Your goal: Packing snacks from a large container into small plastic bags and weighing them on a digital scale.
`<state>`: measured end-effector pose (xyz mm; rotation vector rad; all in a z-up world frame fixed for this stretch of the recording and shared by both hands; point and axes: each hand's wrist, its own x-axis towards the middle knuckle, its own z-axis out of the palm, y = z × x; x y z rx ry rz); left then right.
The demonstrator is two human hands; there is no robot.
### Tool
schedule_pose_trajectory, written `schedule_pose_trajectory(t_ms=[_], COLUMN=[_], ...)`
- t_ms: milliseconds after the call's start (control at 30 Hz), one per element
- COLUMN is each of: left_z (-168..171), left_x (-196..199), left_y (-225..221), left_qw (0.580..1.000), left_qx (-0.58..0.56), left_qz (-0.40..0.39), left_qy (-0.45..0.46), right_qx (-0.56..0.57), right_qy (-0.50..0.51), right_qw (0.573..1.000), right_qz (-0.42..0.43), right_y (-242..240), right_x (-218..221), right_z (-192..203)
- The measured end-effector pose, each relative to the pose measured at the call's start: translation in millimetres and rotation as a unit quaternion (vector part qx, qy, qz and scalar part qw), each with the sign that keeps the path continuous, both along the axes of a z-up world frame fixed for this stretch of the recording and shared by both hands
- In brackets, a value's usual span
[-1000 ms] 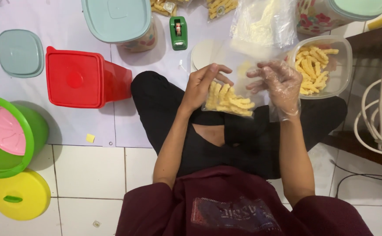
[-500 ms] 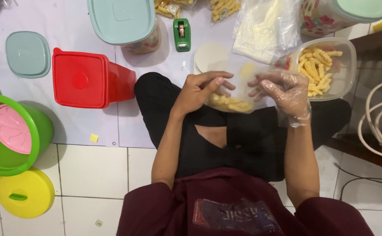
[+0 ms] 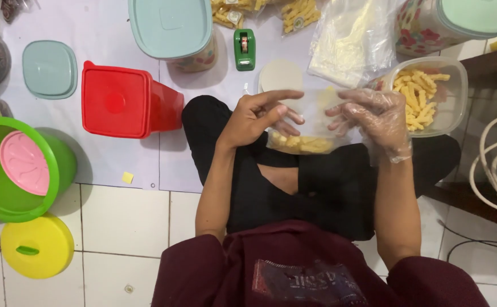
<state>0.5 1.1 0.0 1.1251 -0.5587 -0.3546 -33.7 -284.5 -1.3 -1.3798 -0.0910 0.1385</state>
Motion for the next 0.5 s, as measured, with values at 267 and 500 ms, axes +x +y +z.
schedule_pose_trajectory(t_ms=[267,500], left_z=[2.6,4.8], left_x=[-0.3,-2.8], left_y=[-2.5,-3.4], left_qw=[0.997,0.995], left_qx=[0.020,0.019], left_qz=[0.049,0.071], left_qy=[-0.057,-0.072], right_qx=[-0.074,0.065], right_qy=[-0.042,-0.033], right_qw=[0.993,0.995], right_qz=[-0.080,-0.074], right_y=[-5.7,11.7], right_x=[-0.7,-1.4], right_z=[-25.1,5.2])
